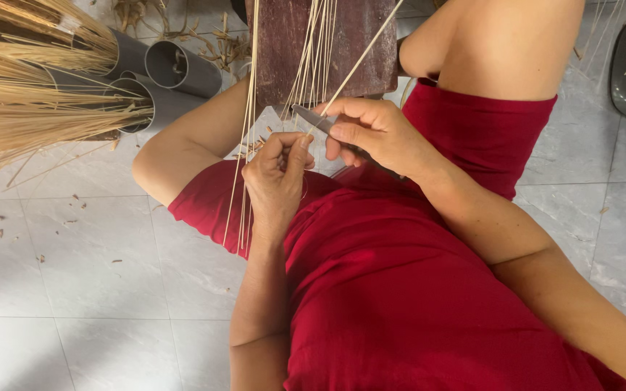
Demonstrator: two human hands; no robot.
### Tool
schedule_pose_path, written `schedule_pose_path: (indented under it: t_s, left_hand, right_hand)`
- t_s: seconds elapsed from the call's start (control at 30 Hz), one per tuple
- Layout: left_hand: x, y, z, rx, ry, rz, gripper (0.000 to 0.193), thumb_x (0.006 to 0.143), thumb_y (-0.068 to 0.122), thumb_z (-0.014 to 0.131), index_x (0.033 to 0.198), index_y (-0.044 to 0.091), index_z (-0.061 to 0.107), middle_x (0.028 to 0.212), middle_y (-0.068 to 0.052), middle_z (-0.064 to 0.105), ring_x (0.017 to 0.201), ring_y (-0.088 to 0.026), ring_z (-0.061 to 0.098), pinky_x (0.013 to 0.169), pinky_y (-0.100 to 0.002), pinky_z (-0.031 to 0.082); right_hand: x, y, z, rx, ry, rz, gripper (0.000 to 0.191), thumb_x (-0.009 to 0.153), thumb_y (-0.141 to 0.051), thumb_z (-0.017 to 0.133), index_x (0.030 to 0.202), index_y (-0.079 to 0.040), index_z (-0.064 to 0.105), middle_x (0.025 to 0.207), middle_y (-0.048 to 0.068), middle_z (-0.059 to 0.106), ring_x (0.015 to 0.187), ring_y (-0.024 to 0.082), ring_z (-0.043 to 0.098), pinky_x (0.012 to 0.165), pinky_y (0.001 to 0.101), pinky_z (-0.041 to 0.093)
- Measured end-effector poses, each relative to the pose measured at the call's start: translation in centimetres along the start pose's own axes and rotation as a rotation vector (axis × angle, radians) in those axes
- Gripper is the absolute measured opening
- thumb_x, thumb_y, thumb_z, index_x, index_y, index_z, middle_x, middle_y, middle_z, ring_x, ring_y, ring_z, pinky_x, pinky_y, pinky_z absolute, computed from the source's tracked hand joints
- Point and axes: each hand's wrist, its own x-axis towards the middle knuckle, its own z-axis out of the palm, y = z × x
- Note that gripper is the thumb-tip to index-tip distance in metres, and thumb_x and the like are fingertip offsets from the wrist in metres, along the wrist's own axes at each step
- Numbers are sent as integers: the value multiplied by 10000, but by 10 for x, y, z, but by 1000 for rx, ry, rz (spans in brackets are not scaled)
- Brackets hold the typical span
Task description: The person sits on a chair and uses a small knife to split and peel thin bamboo strips, drawing each strip against the blade to shave it into thinner strands. They work through strips one at a time, gathering the finished strands on their lap and reaching for new material from a bundle.
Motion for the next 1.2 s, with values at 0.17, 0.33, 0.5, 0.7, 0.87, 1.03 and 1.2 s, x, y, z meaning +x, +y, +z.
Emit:
schedule_pose_path:
  t_s: [0.17, 0.33, 0.5, 0.7, 0.87, 1.03, 1.2]
  left_hand:
    - [-2, 0, -6, 34, 2, 9, 94, 1006, 100, 708, 995, 9, 725, 759, -41, 721, 673, -51, 682, 600, -203, 529]
    - [-2, -1, -6, 26, 0, -5, 100, 999, 105, 709, 993, 6, 726, 756, -44, 725, 659, -48, 674, 587, -200, 523]
    - [-1, 2, 2, 10, 5, 9, 99, 997, 102, 718, 998, 3, 723, 767, -50, 726, 667, -48, 663, 594, -202, 520]
    - [-4, 4, -6, 42, 4, -7, 84, 982, 83, 724, 993, 0, 733, 777, -60, 727, 649, -59, 643, 579, -216, 511]
    - [-2, 3, -3, 213, 18, 184, 78, 960, 49, 740, 1023, 3, 742, 876, -93, 730, 639, -127, 643, 567, -256, 502]
    - [4, 5, 3, 268, 55, 374, 94, 982, 36, 745, 1071, 15, 722, 916, -105, 715, 736, -218, 676, 662, -317, 536]
    - [7, 4, 7, 287, 85, 393, 107, 990, 40, 739, 1096, 27, 721, 923, -108, 716, 756, -223, 689, 663, -324, 538]
  right_hand:
    - [5, -6, -34, 75, 185, -147, 267, 1106, -63, 563, 1342, 23, 652, 893, 114, 712, 666, 101, 602, 593, 231, 504]
    - [1, -15, -48, 152, 285, -201, 260, 1125, -55, 554, 1352, 40, 639, 899, 110, 708, 661, 102, 596, 576, 230, 482]
    - [0, -4, -11, -34, -8, 70, 320, 1045, -80, 552, 1343, 10, 624, 835, 110, 733, 591, 83, 608, 520, 215, 512]
    - [2, -14, -35, 86, 190, -139, 286, 1115, -76, 553, 1361, 33, 650, 884, 118, 716, 653, 91, 597, 581, 224, 493]
    - [2, -13, -45, 145, 287, -165, 272, 1108, -54, 554, 1344, 48, 644, 901, 109, 707, 666, 97, 612, 586, 224, 491]
    - [5, -10, -36, 113, 239, -167, 274, 1111, -58, 547, 1348, 48, 636, 895, 108, 709, 659, 90, 604, 578, 221, 483]
    - [4, -7, -22, 14, 120, -42, 273, 1079, -74, 551, 1326, 17, 623, 850, 99, 709, 612, 82, 606, 535, 221, 510]
